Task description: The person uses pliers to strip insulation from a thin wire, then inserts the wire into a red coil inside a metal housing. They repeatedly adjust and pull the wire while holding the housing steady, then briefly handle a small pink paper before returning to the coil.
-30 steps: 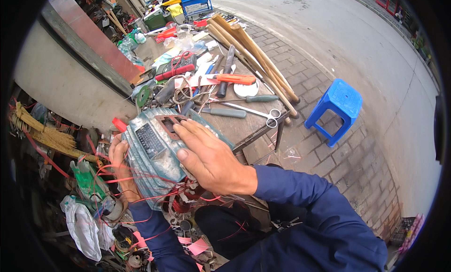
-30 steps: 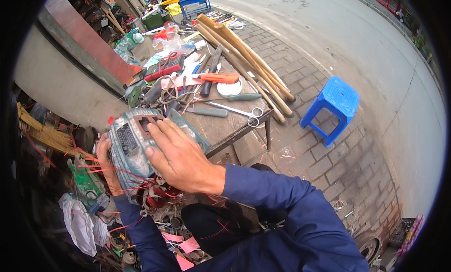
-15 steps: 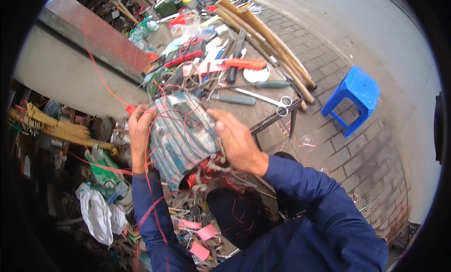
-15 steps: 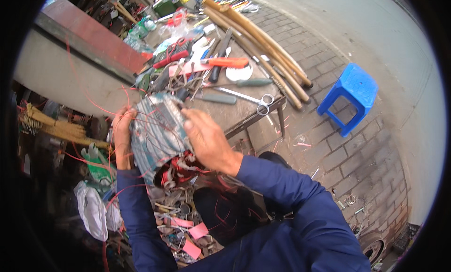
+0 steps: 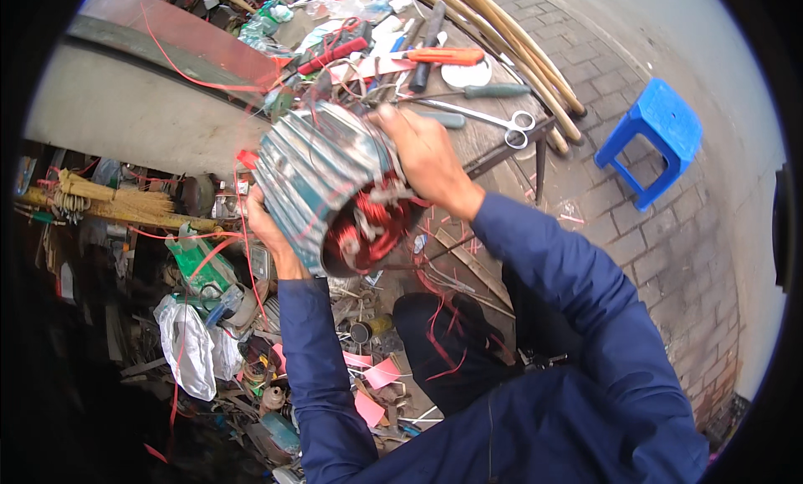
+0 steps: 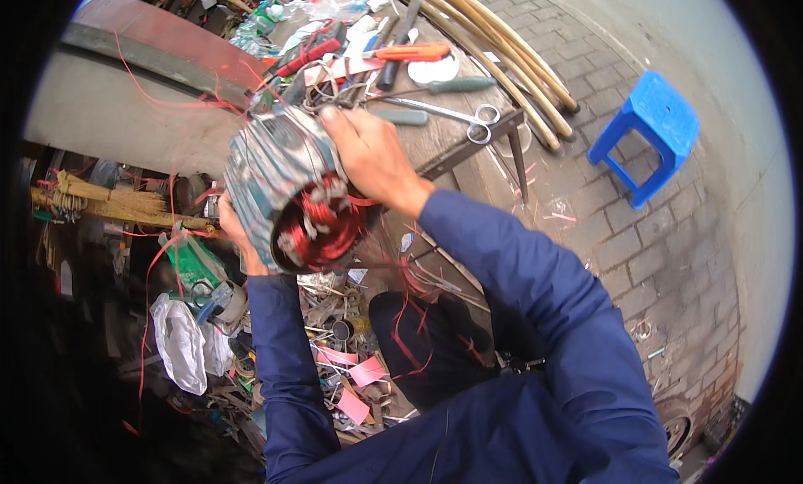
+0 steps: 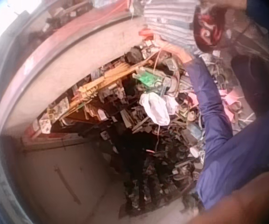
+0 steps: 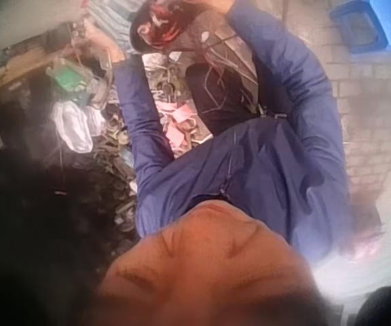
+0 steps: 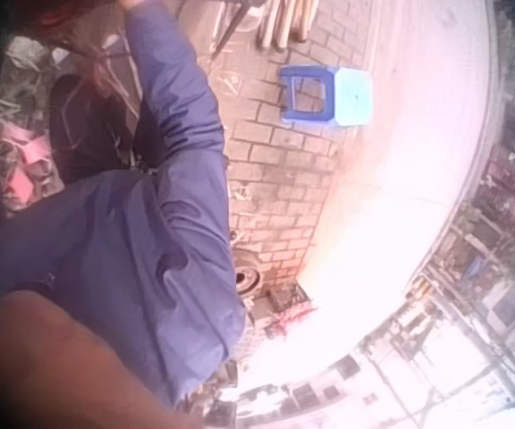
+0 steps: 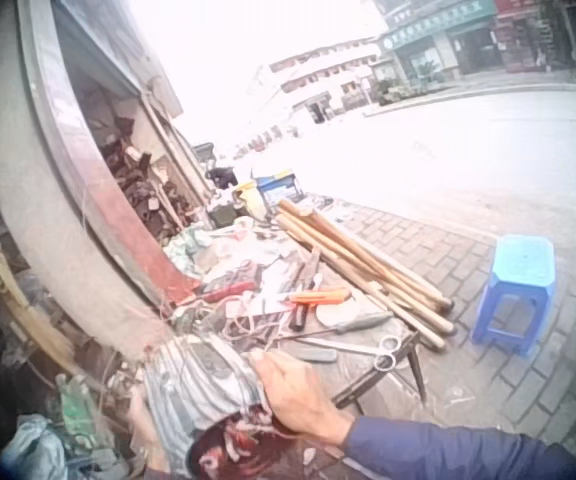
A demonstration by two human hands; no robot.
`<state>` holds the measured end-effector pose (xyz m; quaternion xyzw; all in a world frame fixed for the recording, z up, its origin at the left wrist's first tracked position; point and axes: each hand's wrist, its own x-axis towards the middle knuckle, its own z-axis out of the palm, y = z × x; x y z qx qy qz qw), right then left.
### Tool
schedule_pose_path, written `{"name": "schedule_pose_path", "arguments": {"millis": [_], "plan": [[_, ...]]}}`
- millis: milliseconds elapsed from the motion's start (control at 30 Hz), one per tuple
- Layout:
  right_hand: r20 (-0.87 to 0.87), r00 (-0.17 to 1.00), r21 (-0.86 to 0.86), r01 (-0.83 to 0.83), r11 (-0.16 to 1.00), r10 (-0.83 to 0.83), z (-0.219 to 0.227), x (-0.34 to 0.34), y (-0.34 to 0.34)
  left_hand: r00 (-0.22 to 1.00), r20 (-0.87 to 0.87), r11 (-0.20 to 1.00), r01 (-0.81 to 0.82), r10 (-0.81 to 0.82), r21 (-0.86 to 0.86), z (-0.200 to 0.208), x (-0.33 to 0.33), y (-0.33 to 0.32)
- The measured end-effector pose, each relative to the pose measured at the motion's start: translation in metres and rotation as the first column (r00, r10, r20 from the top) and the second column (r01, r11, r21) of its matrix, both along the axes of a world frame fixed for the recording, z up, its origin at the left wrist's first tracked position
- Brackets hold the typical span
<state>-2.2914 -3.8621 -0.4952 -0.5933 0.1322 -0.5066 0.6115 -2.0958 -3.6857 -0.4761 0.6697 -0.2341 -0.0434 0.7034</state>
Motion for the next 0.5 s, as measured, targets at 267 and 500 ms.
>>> {"name": "schedule_pose_path", "arguments": {"millis": [267,500], "plan": [[-0.141,0.990,-0.212,-0.012,0.977,-0.019,-0.013,0.015,-0.028,0.934,-0.312,0.958,0.089,-0.176,-0.274,0.001,0.006,-0.013],[-0.112,0.920,-0.503,0.273,0.820,-0.375,-0.023,0.034,-0.035,0.973,-0.221,0.984,0.029,-0.068,-0.177,-0.001,0.023,-0.009]]}}
